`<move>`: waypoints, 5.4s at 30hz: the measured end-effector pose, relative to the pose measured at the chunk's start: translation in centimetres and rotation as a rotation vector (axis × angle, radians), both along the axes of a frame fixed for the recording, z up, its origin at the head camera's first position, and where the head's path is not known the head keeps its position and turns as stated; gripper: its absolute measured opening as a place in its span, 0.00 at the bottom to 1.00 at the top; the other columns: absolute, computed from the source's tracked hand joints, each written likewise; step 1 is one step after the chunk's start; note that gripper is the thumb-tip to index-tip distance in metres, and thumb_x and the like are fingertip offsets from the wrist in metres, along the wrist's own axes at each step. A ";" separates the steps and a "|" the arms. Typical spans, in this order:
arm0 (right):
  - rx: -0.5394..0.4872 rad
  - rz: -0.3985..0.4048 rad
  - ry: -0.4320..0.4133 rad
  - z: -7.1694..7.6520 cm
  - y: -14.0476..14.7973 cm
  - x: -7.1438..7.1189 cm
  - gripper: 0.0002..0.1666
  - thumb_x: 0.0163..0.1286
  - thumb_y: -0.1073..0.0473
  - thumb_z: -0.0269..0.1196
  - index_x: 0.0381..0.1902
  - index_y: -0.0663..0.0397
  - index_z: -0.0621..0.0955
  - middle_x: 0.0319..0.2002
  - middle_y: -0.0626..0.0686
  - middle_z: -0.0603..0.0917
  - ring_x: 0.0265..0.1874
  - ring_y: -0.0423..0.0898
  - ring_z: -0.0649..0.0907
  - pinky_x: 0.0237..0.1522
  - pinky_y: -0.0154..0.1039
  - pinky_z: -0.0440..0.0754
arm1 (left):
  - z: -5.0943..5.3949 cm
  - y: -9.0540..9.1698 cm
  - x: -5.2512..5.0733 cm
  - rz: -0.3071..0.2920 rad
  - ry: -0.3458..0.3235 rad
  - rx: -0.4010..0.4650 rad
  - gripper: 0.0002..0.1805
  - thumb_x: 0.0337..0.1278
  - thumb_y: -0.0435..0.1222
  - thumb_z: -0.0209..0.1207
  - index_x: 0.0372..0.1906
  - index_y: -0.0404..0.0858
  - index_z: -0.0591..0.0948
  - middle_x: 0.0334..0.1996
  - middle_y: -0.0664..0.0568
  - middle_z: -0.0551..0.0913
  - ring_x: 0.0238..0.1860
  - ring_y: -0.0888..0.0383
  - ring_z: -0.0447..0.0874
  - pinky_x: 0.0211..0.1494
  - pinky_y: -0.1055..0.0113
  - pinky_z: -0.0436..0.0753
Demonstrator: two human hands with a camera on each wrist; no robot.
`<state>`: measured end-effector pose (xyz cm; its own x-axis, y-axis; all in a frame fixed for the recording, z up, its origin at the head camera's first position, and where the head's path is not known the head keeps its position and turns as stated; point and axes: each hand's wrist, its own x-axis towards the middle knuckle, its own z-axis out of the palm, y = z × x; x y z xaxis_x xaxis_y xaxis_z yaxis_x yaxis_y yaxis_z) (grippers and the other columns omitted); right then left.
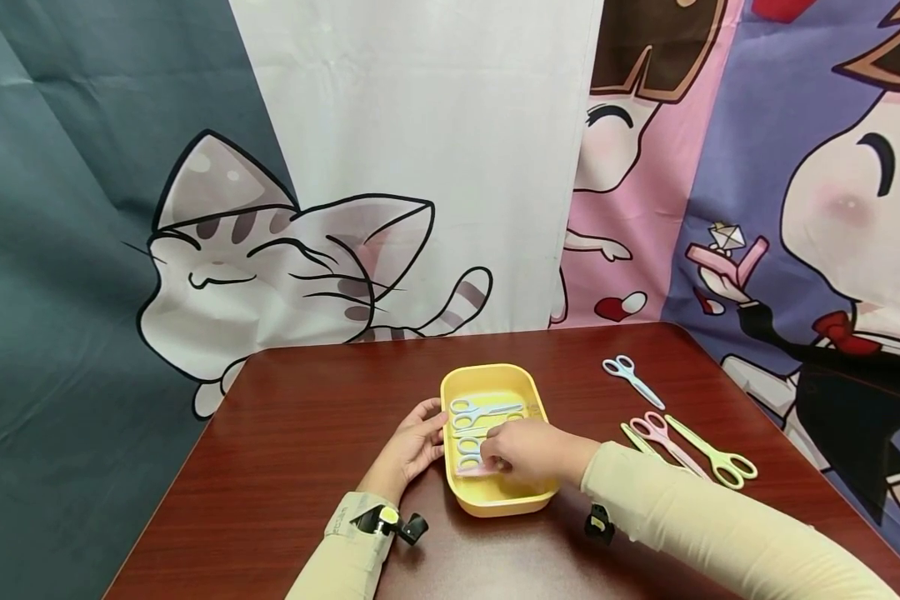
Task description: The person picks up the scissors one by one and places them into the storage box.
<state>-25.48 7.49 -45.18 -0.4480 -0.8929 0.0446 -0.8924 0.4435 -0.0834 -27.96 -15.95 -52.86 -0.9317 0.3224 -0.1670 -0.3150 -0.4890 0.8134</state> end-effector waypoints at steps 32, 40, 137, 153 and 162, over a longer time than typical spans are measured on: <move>0.024 -0.059 -0.001 -1.7 -0.3 0.7 0.13 0.55 0.65 0.72 0.28 0.43 0.79 0.26 0.38 0.71 0.24 0.34 0.69 0.26 0.27 0.68 | -0.1 0.0 0.0 -0.015 0.016 0.015 0.12 0.77 0.28 0.48 0.58 0.41 0.66 0.36 0.51 0.83 0.26 0.64 0.81 0.24 0.72 0.83; 0.016 -0.066 -0.021 -1.2 -0.2 0.8 0.13 0.56 0.65 0.72 0.29 0.44 0.78 0.26 0.38 0.69 0.24 0.34 0.68 0.26 0.27 0.67 | 0.0 0.0 -0.1 0.004 -0.002 0.014 0.13 0.77 0.28 0.48 0.59 0.41 0.66 0.36 0.50 0.82 0.26 0.63 0.82 0.23 0.72 0.83; 0.062 -0.229 0.005 2.9 0.0 0.1 0.19 0.57 0.47 0.76 0.25 0.45 0.76 0.23 0.41 0.72 0.21 0.39 0.71 0.24 0.34 0.72 | -0.2 0.1 -0.2 0.028 -0.002 -0.014 0.13 0.76 0.29 0.50 0.59 0.42 0.67 0.34 0.51 0.81 0.25 0.64 0.80 0.23 0.72 0.82; 0.098 -0.181 0.018 -0.2 -0.9 0.9 0.14 0.58 0.59 0.70 0.22 0.45 0.74 0.21 0.40 0.68 0.19 0.38 0.68 0.22 0.33 0.68 | -0.1 0.0 -0.1 0.009 0.009 -0.025 0.14 0.77 0.29 0.50 0.59 0.40 0.65 0.36 0.51 0.81 0.27 0.63 0.81 0.24 0.72 0.82; 0.082 -0.181 0.007 -0.7 -0.7 0.8 0.12 0.59 0.58 0.70 0.23 0.45 0.76 0.22 0.40 0.69 0.20 0.37 0.69 0.22 0.33 0.69 | 0.0 0.0 -0.2 -0.002 0.017 -0.014 0.13 0.77 0.28 0.49 0.59 0.40 0.66 0.36 0.51 0.81 0.26 0.63 0.80 0.25 0.72 0.83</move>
<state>-24.72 6.75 -45.91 -0.6013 -0.7987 -0.0212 -0.7980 0.6017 -0.0341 -28.17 -15.93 -52.88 -0.9340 0.3218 -0.1554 -0.3016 -0.4766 0.8258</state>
